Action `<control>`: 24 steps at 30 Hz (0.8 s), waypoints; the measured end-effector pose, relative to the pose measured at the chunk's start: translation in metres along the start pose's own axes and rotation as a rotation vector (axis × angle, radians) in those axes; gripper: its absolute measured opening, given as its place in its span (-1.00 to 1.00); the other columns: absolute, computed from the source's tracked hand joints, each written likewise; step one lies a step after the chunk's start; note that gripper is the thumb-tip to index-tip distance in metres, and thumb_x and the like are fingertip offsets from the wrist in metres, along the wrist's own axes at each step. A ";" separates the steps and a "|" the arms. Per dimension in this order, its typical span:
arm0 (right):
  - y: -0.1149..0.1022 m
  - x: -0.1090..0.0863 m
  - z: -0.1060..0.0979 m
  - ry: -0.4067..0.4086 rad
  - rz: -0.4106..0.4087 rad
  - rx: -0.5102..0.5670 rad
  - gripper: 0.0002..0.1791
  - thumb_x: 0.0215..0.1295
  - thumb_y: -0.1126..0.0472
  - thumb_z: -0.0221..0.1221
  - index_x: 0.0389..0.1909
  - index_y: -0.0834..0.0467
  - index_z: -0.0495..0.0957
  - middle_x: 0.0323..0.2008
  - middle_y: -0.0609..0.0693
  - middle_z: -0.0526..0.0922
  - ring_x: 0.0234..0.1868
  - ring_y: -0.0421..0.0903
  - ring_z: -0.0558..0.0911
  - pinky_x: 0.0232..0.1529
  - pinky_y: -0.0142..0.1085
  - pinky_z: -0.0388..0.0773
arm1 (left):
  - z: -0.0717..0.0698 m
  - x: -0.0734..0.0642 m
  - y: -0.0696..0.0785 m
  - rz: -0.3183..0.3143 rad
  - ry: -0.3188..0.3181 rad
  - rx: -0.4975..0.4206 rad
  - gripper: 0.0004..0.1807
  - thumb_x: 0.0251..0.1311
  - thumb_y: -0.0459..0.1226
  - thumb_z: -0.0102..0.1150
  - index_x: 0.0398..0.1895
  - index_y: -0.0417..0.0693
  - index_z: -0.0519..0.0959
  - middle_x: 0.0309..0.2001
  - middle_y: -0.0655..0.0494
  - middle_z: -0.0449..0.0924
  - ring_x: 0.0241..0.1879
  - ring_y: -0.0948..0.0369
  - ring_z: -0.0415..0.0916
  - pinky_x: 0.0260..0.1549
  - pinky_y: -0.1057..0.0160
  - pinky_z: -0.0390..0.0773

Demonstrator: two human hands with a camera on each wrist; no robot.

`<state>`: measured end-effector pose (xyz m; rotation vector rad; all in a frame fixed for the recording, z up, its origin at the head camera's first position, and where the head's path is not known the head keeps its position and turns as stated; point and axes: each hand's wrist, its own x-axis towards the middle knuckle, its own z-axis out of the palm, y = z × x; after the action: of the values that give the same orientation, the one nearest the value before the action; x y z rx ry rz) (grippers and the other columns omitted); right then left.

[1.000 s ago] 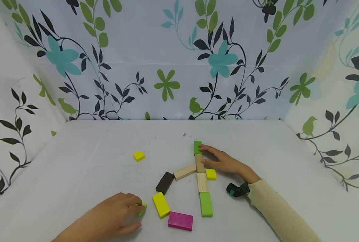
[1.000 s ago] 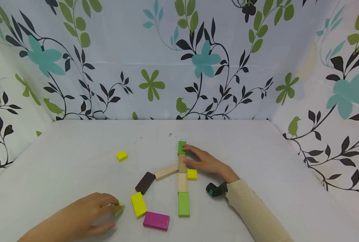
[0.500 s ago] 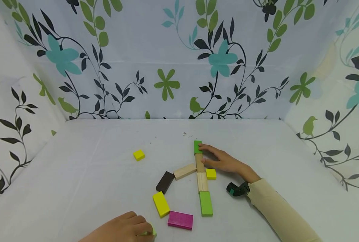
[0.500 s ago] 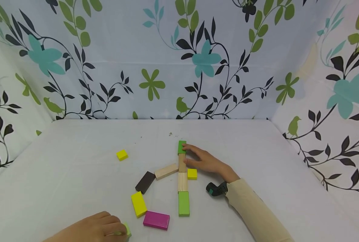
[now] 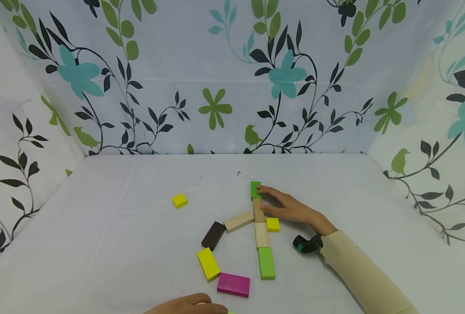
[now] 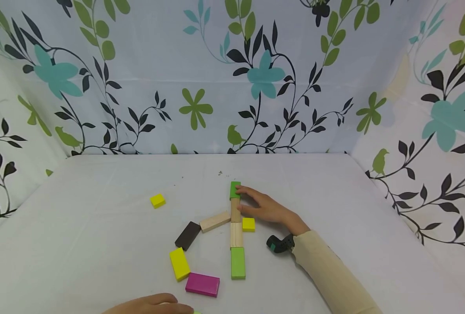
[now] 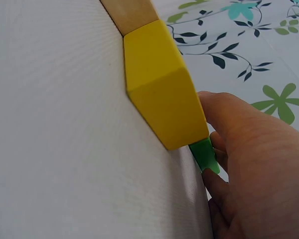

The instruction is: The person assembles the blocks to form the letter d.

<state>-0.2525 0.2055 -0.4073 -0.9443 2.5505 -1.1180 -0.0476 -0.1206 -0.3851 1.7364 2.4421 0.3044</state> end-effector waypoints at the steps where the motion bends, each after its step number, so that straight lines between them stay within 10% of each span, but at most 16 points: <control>1: 0.000 0.000 0.000 -0.001 -0.001 0.002 -0.40 0.40 -0.02 0.14 0.40 0.00 0.26 0.50 -0.06 0.12 0.53 0.02 0.02 0.45 0.07 -0.01 | 0.000 0.003 0.001 0.010 -0.019 0.017 -0.51 0.26 0.00 0.20 0.22 0.08 0.48 0.14 0.25 0.51 -0.02 0.43 0.42 -0.11 0.67 0.39; 6: 0.001 0.000 0.000 -0.001 0.001 -0.002 -0.40 0.40 -0.02 0.14 0.40 -0.01 0.26 0.50 -0.07 0.12 0.53 0.01 0.02 0.45 0.07 -0.01 | -0.007 0.018 0.005 0.131 -0.068 0.237 -0.35 0.25 0.10 0.16 0.38 0.19 0.32 0.33 0.25 0.35 0.24 0.34 0.34 0.12 0.46 0.41; 24: -0.003 0.000 0.000 0.004 -0.014 0.003 -0.40 0.39 0.05 0.15 0.40 0.04 0.27 0.49 0.01 0.14 0.52 0.09 0.04 0.44 0.13 -0.02 | -0.019 0.054 0.004 0.265 0.022 0.343 -0.44 0.39 0.11 -0.06 0.36 0.13 0.33 0.31 0.25 0.37 0.33 0.31 0.28 0.33 0.16 0.27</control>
<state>-0.2511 0.2039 -0.4048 -0.9622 2.5485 -1.1287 -0.0660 -0.0703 -0.3649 2.2113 2.3880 -0.0792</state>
